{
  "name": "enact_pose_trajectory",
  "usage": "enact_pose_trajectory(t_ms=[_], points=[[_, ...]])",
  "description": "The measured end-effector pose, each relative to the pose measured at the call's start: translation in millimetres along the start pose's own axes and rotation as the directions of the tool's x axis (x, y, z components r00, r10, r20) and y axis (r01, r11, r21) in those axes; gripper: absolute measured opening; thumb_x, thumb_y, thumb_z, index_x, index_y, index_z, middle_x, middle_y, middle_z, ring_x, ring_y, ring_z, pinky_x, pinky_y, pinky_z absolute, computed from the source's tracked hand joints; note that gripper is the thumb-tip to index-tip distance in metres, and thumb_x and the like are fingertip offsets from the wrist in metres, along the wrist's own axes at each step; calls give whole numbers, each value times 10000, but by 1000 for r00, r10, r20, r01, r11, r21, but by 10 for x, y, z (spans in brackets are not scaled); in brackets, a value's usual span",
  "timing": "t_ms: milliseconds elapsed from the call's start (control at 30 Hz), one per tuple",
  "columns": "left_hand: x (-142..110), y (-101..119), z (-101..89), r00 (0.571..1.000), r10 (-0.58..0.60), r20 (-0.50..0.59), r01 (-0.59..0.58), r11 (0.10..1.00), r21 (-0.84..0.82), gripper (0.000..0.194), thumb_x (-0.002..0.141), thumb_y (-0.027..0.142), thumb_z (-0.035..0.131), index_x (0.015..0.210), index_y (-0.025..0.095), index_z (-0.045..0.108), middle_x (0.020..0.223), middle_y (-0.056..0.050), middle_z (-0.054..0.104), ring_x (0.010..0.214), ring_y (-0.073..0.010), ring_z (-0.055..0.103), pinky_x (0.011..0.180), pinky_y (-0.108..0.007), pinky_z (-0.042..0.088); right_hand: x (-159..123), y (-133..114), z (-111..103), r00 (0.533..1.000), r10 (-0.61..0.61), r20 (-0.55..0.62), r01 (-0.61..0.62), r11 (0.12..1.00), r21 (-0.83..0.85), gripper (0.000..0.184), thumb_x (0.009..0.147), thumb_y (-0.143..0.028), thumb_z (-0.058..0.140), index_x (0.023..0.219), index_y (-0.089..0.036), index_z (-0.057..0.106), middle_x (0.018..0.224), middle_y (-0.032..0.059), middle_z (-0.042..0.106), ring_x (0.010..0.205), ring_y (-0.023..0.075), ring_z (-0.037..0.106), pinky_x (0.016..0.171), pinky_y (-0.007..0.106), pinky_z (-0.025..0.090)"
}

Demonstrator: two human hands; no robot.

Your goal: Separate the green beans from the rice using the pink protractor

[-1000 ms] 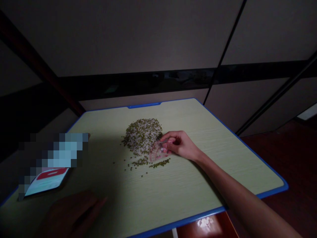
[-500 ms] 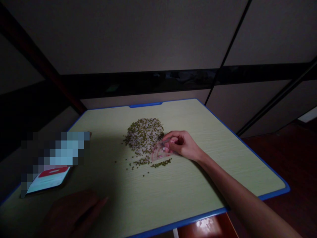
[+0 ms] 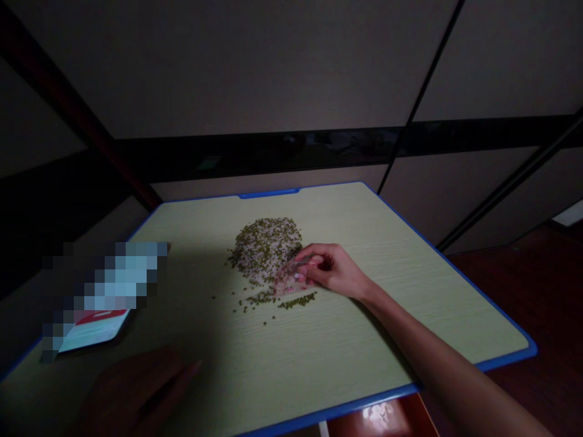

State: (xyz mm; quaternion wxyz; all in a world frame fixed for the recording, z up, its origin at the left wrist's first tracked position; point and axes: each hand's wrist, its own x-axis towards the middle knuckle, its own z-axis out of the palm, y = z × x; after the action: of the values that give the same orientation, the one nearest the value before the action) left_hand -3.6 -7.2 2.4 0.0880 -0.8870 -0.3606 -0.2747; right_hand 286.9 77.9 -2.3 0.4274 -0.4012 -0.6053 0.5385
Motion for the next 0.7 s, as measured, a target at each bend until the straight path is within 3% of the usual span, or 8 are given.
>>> enact_pose_trajectory(t_ms=[300,700], points=[[24,-1,12,1000,-7,-29,7,1000,-16,283,910,255,373,665,206,508,538,67,553,448,-47,526,462,-165,407,22,40,-4,996,-44,82,44,999,3,148,730,-226,671,852,-148,638,609,6,665,512,97,609,480,205,467],[22,-12,-4,1000,-11,-16,11,1000,-20,319,912,258,358,640,202,515,521,62,546,433,-47,516,453,-161,400,22,21,31,983,-126,131,145,978,-153,137,758,-202,636,880,-142,620,592,-4,640,489,85,550,422,206,401]])
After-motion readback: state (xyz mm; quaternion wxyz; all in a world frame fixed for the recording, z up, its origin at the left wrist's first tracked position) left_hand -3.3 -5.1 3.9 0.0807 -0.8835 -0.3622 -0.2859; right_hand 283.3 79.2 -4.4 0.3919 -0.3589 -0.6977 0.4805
